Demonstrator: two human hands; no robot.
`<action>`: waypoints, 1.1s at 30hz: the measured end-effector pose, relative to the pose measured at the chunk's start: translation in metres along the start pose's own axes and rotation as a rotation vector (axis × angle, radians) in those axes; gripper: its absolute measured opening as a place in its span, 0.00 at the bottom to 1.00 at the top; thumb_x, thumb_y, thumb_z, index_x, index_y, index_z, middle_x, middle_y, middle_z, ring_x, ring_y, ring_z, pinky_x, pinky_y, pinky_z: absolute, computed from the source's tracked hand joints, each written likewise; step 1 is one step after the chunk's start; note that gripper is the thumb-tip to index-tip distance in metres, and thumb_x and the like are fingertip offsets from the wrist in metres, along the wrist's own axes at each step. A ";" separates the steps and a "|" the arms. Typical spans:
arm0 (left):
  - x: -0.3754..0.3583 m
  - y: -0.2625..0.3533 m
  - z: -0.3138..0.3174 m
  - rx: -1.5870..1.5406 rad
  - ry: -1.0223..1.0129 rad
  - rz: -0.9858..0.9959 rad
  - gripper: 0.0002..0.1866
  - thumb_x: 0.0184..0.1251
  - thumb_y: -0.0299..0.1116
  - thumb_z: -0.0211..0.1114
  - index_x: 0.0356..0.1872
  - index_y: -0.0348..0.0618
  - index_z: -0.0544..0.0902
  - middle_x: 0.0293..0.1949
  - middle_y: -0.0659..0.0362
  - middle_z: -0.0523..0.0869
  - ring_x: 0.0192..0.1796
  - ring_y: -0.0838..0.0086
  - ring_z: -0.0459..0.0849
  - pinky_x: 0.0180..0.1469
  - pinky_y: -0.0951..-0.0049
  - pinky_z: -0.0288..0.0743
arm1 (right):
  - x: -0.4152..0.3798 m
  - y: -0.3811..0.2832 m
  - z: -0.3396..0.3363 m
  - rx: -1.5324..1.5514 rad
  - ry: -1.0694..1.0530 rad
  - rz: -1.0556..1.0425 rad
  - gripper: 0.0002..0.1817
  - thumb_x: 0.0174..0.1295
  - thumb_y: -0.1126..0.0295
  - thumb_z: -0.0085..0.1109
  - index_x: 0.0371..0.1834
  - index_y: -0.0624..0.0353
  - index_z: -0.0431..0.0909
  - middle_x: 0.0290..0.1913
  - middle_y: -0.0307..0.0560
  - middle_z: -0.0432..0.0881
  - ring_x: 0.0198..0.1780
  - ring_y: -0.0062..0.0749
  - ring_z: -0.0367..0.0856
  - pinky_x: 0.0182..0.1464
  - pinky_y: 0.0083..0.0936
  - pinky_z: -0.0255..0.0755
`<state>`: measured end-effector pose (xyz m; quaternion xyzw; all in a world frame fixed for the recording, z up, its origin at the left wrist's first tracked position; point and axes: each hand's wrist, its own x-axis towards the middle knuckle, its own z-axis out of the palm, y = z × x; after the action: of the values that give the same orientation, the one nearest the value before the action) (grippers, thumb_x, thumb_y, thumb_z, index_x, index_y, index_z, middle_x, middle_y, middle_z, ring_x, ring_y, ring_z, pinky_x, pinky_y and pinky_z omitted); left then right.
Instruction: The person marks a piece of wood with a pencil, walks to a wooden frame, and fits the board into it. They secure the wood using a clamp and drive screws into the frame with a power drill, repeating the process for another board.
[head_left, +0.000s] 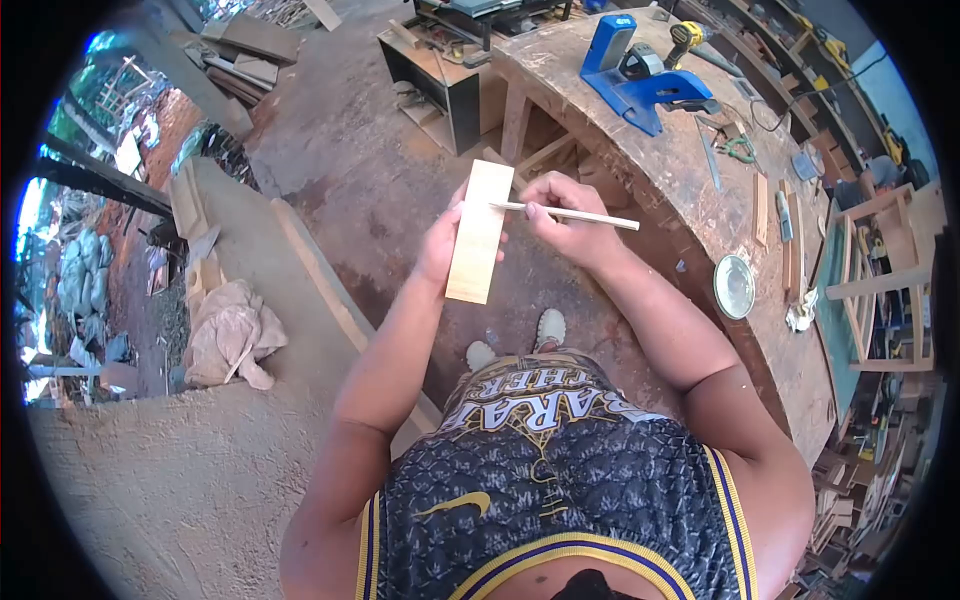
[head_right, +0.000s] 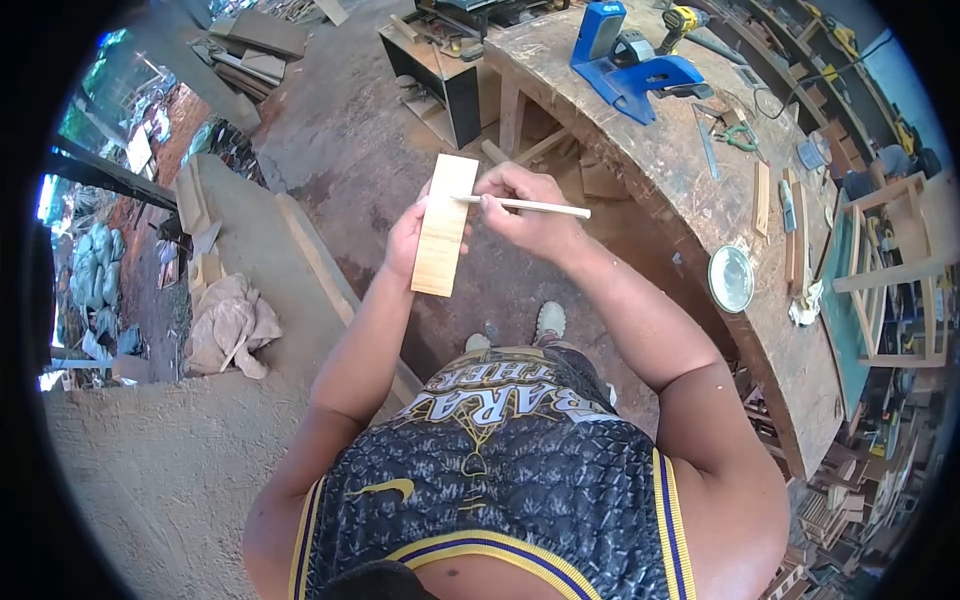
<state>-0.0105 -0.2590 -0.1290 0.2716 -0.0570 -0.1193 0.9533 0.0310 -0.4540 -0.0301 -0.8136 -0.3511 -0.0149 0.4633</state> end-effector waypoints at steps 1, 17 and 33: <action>-0.010 0.001 0.006 0.023 -0.015 0.004 0.29 0.74 0.42 0.43 0.75 0.54 0.56 0.52 0.45 0.81 0.40 0.60 0.85 0.36 0.61 0.85 | -0.003 -0.004 0.006 0.048 -0.014 -0.083 0.08 0.56 0.72 0.61 0.38 0.60 0.82 0.32 0.45 0.85 0.32 0.24 0.82 0.35 0.23 0.75; -0.078 -0.001 0.019 0.125 -0.008 -0.027 0.32 0.74 0.41 0.42 0.78 0.58 0.49 0.56 0.49 0.78 0.40 0.64 0.84 0.34 0.63 0.85 | -0.032 -0.044 0.024 -0.058 -0.152 -0.423 0.06 0.53 0.76 0.58 0.33 0.63 0.82 0.26 0.47 0.83 0.26 0.31 0.82 0.30 0.26 0.74; -0.067 -0.044 -0.062 -0.038 0.201 -0.137 0.27 0.75 0.48 0.46 0.68 0.44 0.63 0.48 0.45 0.81 0.40 0.61 0.84 0.38 0.60 0.83 | -0.049 0.160 -0.075 -0.092 0.130 0.306 0.15 0.70 0.61 0.54 0.41 0.63 0.82 0.35 0.46 0.84 0.40 0.28 0.80 0.44 0.28 0.74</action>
<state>-0.0734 -0.2467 -0.2083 0.2675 0.0599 -0.1572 0.9488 0.1097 -0.5907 -0.1234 -0.8752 -0.1913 -0.0127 0.4442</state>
